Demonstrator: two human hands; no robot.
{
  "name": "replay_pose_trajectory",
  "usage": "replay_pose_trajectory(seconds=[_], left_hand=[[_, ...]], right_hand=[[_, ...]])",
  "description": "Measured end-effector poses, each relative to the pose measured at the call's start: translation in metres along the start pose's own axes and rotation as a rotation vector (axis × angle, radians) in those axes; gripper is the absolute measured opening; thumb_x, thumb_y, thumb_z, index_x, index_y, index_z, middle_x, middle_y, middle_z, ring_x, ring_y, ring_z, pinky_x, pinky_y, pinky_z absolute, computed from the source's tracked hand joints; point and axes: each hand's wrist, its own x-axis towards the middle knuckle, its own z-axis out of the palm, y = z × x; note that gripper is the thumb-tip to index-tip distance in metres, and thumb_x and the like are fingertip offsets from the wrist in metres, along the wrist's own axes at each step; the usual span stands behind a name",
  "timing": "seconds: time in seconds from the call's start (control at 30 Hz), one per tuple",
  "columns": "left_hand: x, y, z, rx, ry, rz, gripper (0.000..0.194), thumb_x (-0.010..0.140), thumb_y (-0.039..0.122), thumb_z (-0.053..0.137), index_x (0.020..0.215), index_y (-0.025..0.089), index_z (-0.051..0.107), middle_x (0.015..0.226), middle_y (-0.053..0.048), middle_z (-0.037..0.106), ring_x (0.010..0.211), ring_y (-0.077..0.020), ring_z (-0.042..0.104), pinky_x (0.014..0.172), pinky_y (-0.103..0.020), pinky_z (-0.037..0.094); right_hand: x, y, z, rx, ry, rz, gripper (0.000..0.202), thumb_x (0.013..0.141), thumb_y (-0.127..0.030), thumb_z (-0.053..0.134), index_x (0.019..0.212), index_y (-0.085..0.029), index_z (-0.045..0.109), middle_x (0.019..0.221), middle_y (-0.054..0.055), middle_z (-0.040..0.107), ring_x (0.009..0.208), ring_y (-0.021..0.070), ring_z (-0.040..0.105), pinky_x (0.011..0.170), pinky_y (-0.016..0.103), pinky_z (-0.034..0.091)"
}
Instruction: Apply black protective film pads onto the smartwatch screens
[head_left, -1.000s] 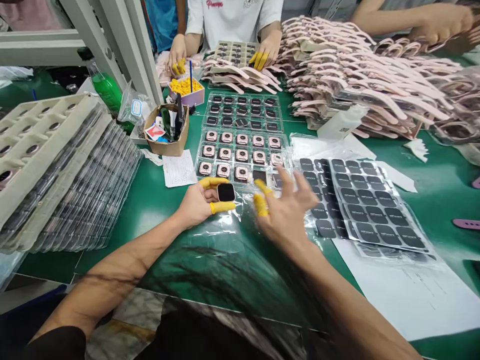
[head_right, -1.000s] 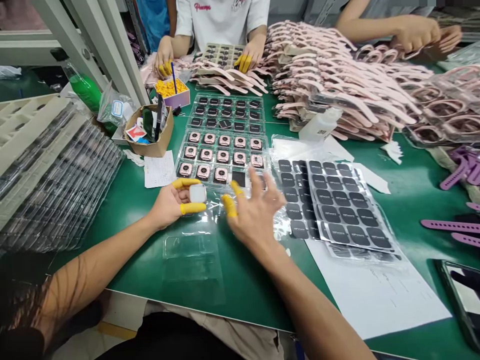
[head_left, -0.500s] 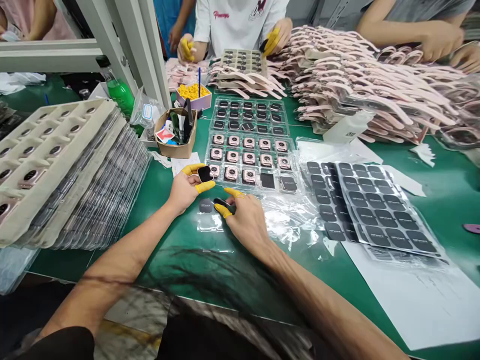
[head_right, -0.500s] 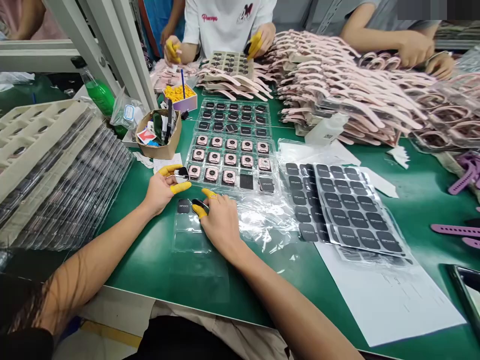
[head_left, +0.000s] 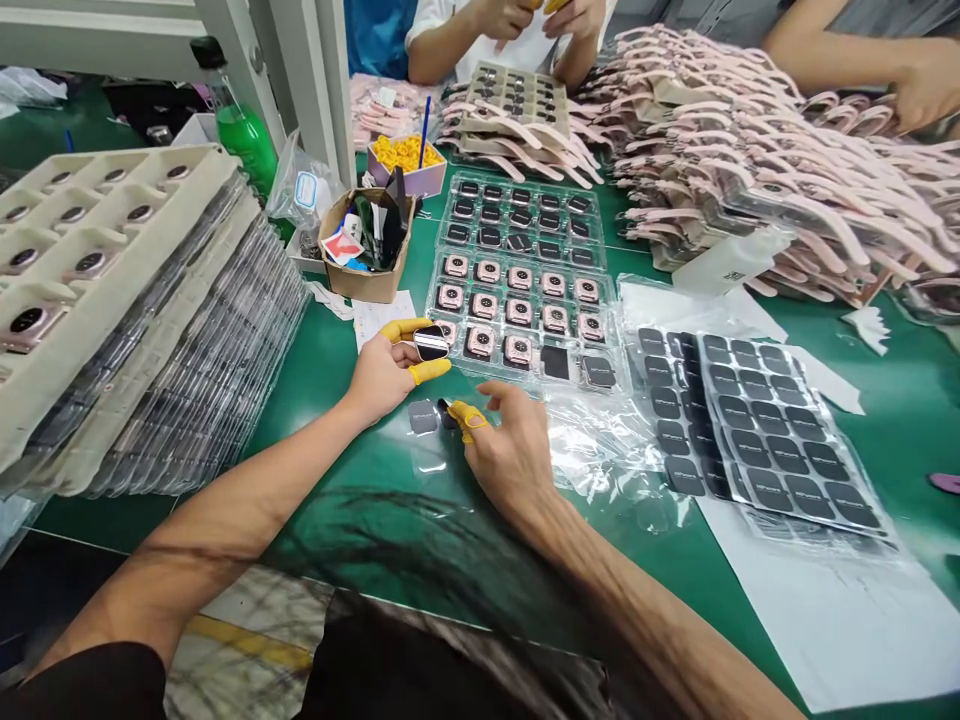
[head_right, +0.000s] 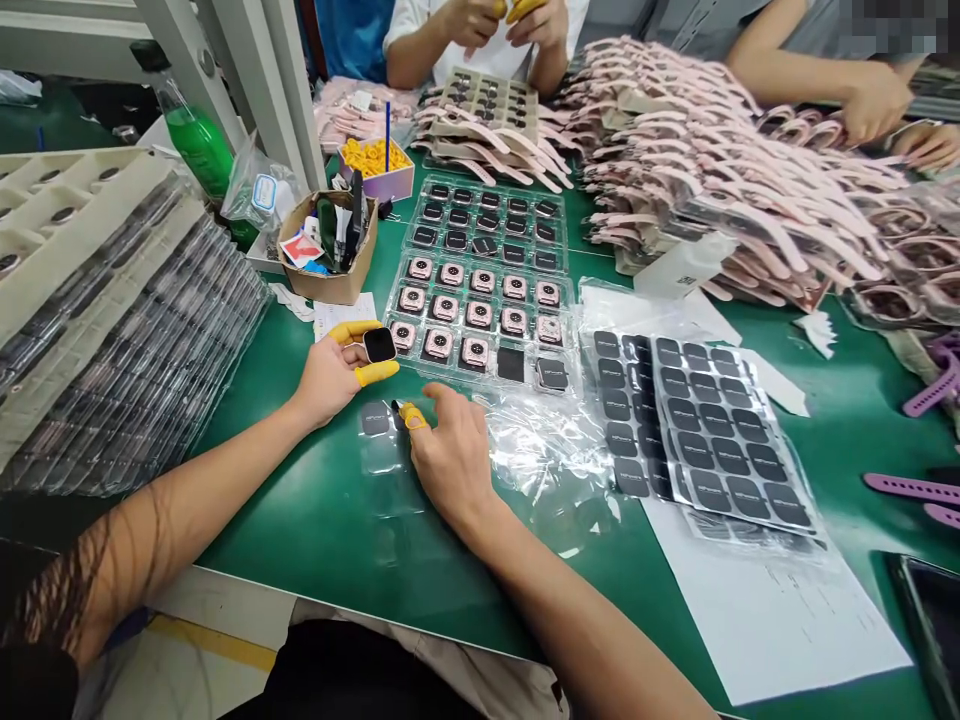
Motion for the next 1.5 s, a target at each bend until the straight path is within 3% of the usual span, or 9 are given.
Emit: replay_pose_trajectory(seconds=[0.13, 0.23, 0.33, 0.4, 0.47, 0.57, 0.7, 0.8, 1.5], left_hand=[[0.001, -0.003, -0.001, 0.005, -0.014, 0.004, 0.061, 0.060, 0.016, 0.095, 0.115, 0.018, 0.070, 0.088, 0.000, 0.076, 0.076, -0.0140, 0.070, 0.080, -0.029, 0.058], [0.002, -0.004, -0.002, 0.019, -0.025, 0.001, 0.063, 0.061, 0.017, 0.095, 0.118, 0.018, 0.069, 0.087, 0.000, 0.075, 0.077, -0.0143, 0.070, 0.082, -0.030, 0.057], [-0.002, -0.002, -0.002, 0.054, -0.058, 0.001, 0.066, 0.061, 0.018, 0.096, 0.122, 0.017, 0.068, 0.080, 0.002, 0.074, 0.077, -0.0150, 0.070, 0.086, -0.033, 0.058], [-0.008, 0.000, 0.000, 0.062, -0.081, 0.033, 0.068, 0.060, 0.019, 0.097, 0.122, 0.018, 0.069, 0.081, 0.001, 0.075, 0.078, -0.0158, 0.070, 0.088, -0.035, 0.059], [-0.017, 0.003, 0.002, 0.054, -0.098, 0.059, 0.067, 0.061, 0.021, 0.097, 0.122, 0.020, 0.070, 0.085, 0.000, 0.076, 0.081, -0.0168, 0.071, 0.090, -0.036, 0.060], [-0.030, 0.005, 0.006, 0.091, -0.151, 0.029, 0.064, 0.062, 0.025, 0.098, 0.121, 0.020, 0.072, 0.086, -0.001, 0.076, 0.080, -0.0174, 0.071, 0.087, -0.036, 0.061], [-0.035, -0.001, 0.010, 0.233, -0.292, -0.033, 0.066, 0.062, 0.028, 0.098, 0.122, 0.017, 0.075, 0.078, -0.001, 0.073, 0.071, -0.0157, 0.068, 0.075, -0.031, 0.058], [-0.034, -0.005, 0.010, 0.305, -0.329, -0.025, 0.064, 0.064, 0.030, 0.097, 0.124, 0.018, 0.076, 0.075, 0.000, 0.072, 0.069, -0.0160, 0.067, 0.073, -0.030, 0.056], [-0.037, 0.004, 0.011, 0.482, -0.370, -0.028, 0.054, 0.069, 0.031, 0.092, 0.121, 0.022, 0.078, 0.069, 0.002, 0.072, 0.067, -0.0193, 0.068, 0.069, -0.033, 0.052]], right_hand=[[-0.001, 0.000, -0.010, 0.157, -0.147, 0.015, 0.023, 0.099, -0.025, 0.054, 0.096, -0.027, 0.077, 0.106, 0.011, 0.076, 0.094, 0.0292, 0.072, 0.080, 0.046, 0.061], [-0.001, 0.006, -0.030, 0.351, -0.313, 0.042, 0.013, 0.095, -0.027, 0.065, 0.092, -0.029, 0.077, 0.126, 0.009, 0.077, 0.112, 0.0309, 0.075, 0.093, 0.051, 0.062], [0.001, 0.014, -0.049, 0.581, -0.460, 0.057, 0.009, 0.091, -0.034, 0.072, 0.087, -0.031, 0.079, 0.146, 0.006, 0.069, 0.139, 0.0354, 0.063, 0.111, 0.060, 0.055], [0.006, 0.019, -0.054, 0.785, -0.418, 0.152, 0.012, 0.086, -0.042, 0.078, 0.085, -0.030, 0.080, 0.143, 0.007, 0.071, 0.139, 0.0351, 0.063, 0.112, 0.058, 0.054], [0.011, 0.025, -0.054, 1.004, -0.275, 0.333, 0.023, 0.079, -0.051, 0.085, 0.083, -0.029, 0.080, 0.119, 0.007, 0.079, 0.112, 0.0289, 0.074, 0.096, 0.049, 0.062], [0.018, 0.029, -0.048, 1.184, -0.110, 0.576, 0.037, 0.064, -0.057, 0.096, 0.079, -0.027, 0.080, 0.082, 0.001, 0.076, 0.070, 0.0166, 0.066, 0.066, 0.033, 0.058], [0.020, 0.026, -0.038, 1.212, -0.060, 0.733, 0.050, 0.053, -0.053, 0.101, 0.088, -0.024, 0.081, 0.079, 0.000, 0.077, 0.069, 0.0134, 0.065, 0.065, 0.027, 0.055], [0.019, 0.020, -0.032, 1.204, -0.049, 0.769, 0.049, 0.053, -0.053, 0.101, 0.083, -0.022, 0.079, 0.082, 0.002, 0.078, 0.078, 0.0163, 0.071, 0.075, 0.030, 0.061], [0.016, 0.012, -0.014, 1.258, -0.036, 0.798, 0.045, 0.053, -0.048, 0.102, 0.079, -0.022, 0.075, 0.078, 0.000, 0.075, 0.071, 0.0161, 0.068, 0.068, 0.030, 0.062]])
